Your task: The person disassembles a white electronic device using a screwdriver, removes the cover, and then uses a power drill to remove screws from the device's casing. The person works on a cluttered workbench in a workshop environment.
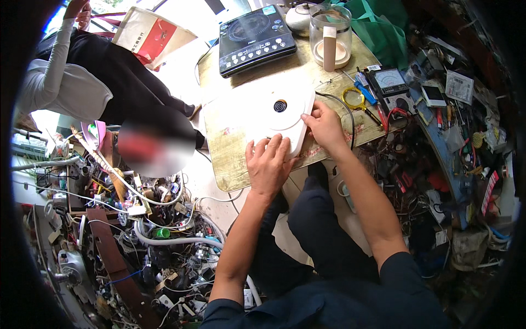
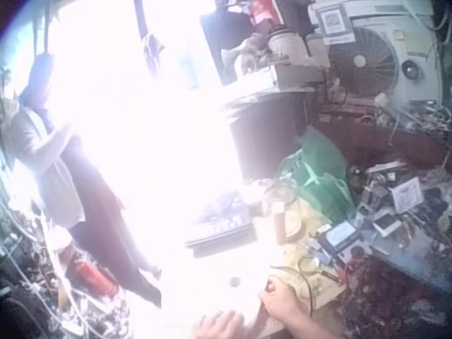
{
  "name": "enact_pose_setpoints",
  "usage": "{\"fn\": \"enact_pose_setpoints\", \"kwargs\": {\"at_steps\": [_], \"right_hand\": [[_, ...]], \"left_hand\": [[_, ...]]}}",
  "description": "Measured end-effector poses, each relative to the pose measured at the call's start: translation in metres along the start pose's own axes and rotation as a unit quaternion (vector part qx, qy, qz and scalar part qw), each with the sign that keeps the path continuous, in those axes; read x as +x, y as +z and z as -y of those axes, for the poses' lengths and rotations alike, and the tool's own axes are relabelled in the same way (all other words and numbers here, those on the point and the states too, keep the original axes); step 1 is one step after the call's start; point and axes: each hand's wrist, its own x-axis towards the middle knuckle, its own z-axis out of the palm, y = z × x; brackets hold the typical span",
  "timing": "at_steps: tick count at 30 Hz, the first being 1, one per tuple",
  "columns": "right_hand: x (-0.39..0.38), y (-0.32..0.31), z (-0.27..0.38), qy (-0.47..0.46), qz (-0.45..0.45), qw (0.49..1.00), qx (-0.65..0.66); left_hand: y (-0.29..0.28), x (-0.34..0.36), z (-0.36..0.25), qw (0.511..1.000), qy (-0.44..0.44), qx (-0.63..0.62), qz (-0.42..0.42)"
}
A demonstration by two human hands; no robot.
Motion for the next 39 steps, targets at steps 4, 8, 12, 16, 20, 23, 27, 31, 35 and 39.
{"fn": "enact_pose_setpoints", "kwargs": {"at_steps": [4, 8, 12, 16, 20, 23, 27, 31, 35, 39], "right_hand": [[0.007, -0.004, 0.003, -0.031, -0.028, 0.971, -0.237], [0.003, -0.002, 0.008, -0.053, -0.046, 0.972, -0.225], [0.006, -0.004, 0.013, -0.016, -0.006, 0.978, -0.207], [0.017, -0.01, 0.004, 0.036, 0.029, 0.987, -0.157], [0.032, -0.009, 0.015, 0.007, 0.015, 0.976, -0.217], [0.036, -0.007, 0.022, -0.026, 0.045, 0.963, -0.265], [0.035, -0.006, 0.03, -0.003, 0.065, 0.951, -0.301], [0.04, -0.007, 0.023, -0.037, 0.076, 0.941, -0.329], [0.038, -0.003, 0.015, -0.045, 0.05, 0.935, -0.347], [0.039, 0.002, 0.007, -0.084, 0.044, 0.93, -0.356]], "left_hand": [[0.015, 0.003, 0.013, 0.999, -0.023, -0.025, 0.004], [0.044, 0.007, 0.043, 0.982, -0.166, -0.084, 0.019], [0.046, 0.018, 0.051, 0.977, -0.18, -0.094, 0.068], [0.04, 0.022, 0.056, 0.97, -0.192, -0.132, 0.071], [0.035, 0.033, 0.064, 0.96, -0.216, -0.159, 0.076], [0.039, 0.032, 0.07, 0.958, -0.227, -0.161, 0.062], [0.041, 0.029, 0.068, 0.957, -0.235, -0.16, 0.058], [0.029, 0.039, 0.066, 0.948, -0.249, -0.184, 0.079], [0.028, 0.036, 0.067, 0.944, -0.255, -0.188, 0.091], [0.031, 0.034, 0.077, 0.936, -0.277, -0.197, 0.089]]}}
